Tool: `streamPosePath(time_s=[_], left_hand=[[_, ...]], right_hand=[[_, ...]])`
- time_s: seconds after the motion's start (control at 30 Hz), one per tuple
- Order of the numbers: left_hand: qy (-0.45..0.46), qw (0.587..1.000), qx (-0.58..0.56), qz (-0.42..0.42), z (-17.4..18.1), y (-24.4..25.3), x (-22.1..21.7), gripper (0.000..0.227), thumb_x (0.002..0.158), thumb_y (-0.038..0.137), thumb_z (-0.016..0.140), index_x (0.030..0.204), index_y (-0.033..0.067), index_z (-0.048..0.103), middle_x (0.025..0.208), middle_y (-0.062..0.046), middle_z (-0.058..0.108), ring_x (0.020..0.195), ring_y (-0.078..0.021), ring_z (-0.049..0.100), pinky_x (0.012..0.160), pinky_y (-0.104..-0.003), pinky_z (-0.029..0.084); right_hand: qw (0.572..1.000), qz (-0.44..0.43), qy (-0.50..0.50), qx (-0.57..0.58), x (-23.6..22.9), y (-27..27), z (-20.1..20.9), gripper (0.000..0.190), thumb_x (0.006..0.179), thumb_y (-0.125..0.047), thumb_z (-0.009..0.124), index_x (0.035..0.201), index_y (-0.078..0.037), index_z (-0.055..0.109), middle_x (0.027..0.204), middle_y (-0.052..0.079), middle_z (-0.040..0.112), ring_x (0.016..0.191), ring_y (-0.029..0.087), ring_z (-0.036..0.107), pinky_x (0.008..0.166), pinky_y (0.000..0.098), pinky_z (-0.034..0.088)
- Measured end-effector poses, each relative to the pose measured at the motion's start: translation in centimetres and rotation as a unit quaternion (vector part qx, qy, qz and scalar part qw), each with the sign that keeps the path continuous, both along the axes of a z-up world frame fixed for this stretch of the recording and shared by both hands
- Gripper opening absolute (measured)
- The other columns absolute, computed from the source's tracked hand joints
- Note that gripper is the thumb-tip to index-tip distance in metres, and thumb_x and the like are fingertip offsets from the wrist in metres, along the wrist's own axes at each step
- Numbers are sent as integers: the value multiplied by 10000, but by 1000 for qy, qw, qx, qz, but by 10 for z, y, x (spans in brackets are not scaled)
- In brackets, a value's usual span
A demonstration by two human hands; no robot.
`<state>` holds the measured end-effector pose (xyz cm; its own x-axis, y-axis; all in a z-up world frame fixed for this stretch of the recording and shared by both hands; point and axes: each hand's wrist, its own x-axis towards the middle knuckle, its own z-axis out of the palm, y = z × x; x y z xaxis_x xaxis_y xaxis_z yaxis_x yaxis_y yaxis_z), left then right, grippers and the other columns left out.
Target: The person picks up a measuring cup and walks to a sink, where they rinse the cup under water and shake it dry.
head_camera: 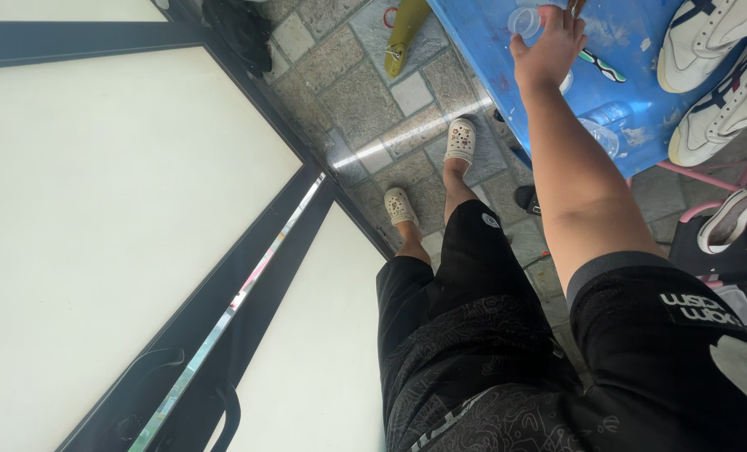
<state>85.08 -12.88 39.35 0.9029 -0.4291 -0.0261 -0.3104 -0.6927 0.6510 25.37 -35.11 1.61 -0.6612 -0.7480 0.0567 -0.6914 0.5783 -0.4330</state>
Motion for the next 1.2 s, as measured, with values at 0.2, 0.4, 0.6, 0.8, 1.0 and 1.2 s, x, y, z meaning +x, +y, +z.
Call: streamPosePath(time_s=[0.2, 0.4, 0.6, 0.8, 1.0, 1.2], left_hand=[[237, 961, 139, 8, -49, 12, -4, 684, 932, 145, 582, 1482, 64, 183, 1350, -261, 531, 1132, -326, 657, 850, -442, 627], [158, 657, 542, -499, -138, -16, 42, 400, 970, 291, 636, 1331, 119, 652, 1263, -86, 732, 1130, -205, 708, 930, -358, 560], [228, 657, 559, -452, -168, -77, 56, 366, 986, 249, 603, 1322, 104, 617, 1170, -80, 701, 1070, -205, 684, 851, -372, 561], [128, 574, 544, -599, -180, -126, -24, 355, 966, 220, 599, 1293, 91, 650, 1134, -53, 732, 1001, -177, 704, 765, -342, 552], [86, 510, 517, -682, -190, -115, -159, 373, 938, 295, 652, 1251, 95, 684, 1081, -83, 744, 908, -166, 710, 672, -344, 553], [2, 352, 457, -817, -219, -21, -306, 379, 944, 329, 729, 1218, 67, 711, 1061, -94, 730, 979, -199, 685, 844, -317, 517]], right_hand=[[994, 20, -6, -107, 27, 35, 45, 484, 732, -157, 847, 1091, -108, 527, 1056, 80, 539, 1063, 291, 541, 907, 434, 380], [983, 18, -81, -163, 100, 134, 166, 488, 752, -122, 818, 1151, -73, 541, 1091, 107, 558, 1051, 323, 548, 947, 466, 429], [968, -95, -167, -159, 159, 281, 273, 520, 770, -121, 794, 1200, -33, 516, 1278, 177, 588, 1194, 391, 593, 1000, 473, 496], [921, -287, -217, -150, 186, 422, 324, 486, 812, -115, 764, 1229, -44, 524, 1243, 119, 690, 1042, 281, 697, 935, 374, 556], [895, -381, -144, -183, 181, 530, 347, 500, 775, -72, 754, 1215, -27, 522, 1336, 171, 645, 1114, 299, 668, 970, 384, 520], [872, -404, -141, -238, 135, 612, 355, 501, 811, -80, 739, 1243, -26, 491, 1355, 164, 668, 1189, 278, 674, 1022, 388, 515]])
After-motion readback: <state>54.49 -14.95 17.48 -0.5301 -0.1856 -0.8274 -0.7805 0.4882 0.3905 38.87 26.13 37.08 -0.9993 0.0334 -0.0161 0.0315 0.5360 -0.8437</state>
